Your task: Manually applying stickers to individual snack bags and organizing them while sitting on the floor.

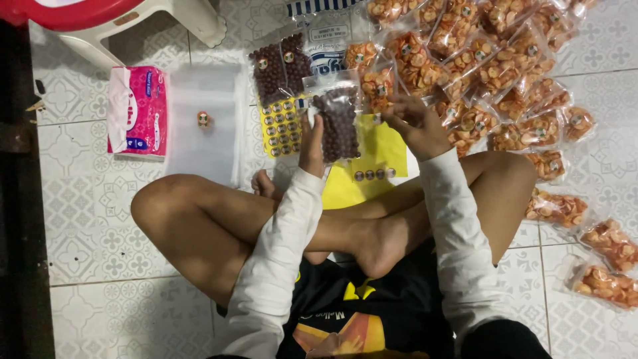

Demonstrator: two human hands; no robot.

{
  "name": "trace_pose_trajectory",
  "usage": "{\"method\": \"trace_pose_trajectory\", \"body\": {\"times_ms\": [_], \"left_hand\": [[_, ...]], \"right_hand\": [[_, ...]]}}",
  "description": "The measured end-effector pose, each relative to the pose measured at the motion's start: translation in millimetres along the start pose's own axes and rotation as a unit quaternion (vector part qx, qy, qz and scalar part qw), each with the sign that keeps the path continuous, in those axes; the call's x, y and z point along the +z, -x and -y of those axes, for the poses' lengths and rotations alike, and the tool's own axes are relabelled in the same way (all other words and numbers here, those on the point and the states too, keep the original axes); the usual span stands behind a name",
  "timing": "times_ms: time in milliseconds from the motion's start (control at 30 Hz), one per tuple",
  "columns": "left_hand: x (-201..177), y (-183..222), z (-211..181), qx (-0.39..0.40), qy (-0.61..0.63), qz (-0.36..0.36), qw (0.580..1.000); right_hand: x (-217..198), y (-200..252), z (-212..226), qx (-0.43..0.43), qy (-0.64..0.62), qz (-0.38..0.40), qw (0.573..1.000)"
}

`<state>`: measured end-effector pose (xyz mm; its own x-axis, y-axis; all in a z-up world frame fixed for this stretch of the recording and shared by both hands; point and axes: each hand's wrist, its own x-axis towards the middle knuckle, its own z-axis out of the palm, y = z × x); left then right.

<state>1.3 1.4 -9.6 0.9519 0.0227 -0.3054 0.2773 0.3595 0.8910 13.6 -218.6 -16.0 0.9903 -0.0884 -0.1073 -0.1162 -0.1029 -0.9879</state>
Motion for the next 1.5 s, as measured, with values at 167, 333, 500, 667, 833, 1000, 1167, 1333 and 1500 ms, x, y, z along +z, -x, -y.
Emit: {"method": "trace_pose_trajectory", "body": {"times_ms": [167,333,500,667,833,1000,1167,1333,1500], "left_hand": [[-5.1,-3.4,20.9,-0.001,-0.008,0.031,0.999],[-9.5,-3.0,28.5,0.034,-0.011,0.05,0.998],[9.1,21.7,-23.6,0.045,-0.066,0.073,0.994],[-2.8,10.2,7.2,0.053,-0.066,0.087,0.993],[-15.8,-1.4,36.4,0.068,-0.049,0.089,0.992],[-20.9,-10.0,48.2,0.1,-0.051,0.097,0.989],[-7.4,-0.2,34.9,0.135,-0.04,0.111,0.984],[-7.7,2.3,35.9,0.159,-0.028,0.112,0.98],[-8.4,3.2,36.5,0.154,-0.062,0.101,0.981]], "right_hand": [[35.5,7.3,31.9,-0.054,0.039,0.029,0.997],[53.1,8.6,29.0,-0.068,0.04,0.021,0.997],[54.2,7.2,22.3,-0.114,0.078,0.012,0.99],[59.7,7.8,17.2,-0.126,0.118,-0.016,0.985],[59.9,14.3,30.4,-0.129,0.148,-0.015,0.98],[62.0,15.3,31.8,-0.122,0.148,-0.017,0.981],[63.8,18.3,35.8,-0.114,0.152,-0.021,0.982],[63.9,20.5,38.1,-0.109,0.17,-0.021,0.979],[65.4,22.9,39.7,-0.123,0.165,-0.029,0.978]]}}
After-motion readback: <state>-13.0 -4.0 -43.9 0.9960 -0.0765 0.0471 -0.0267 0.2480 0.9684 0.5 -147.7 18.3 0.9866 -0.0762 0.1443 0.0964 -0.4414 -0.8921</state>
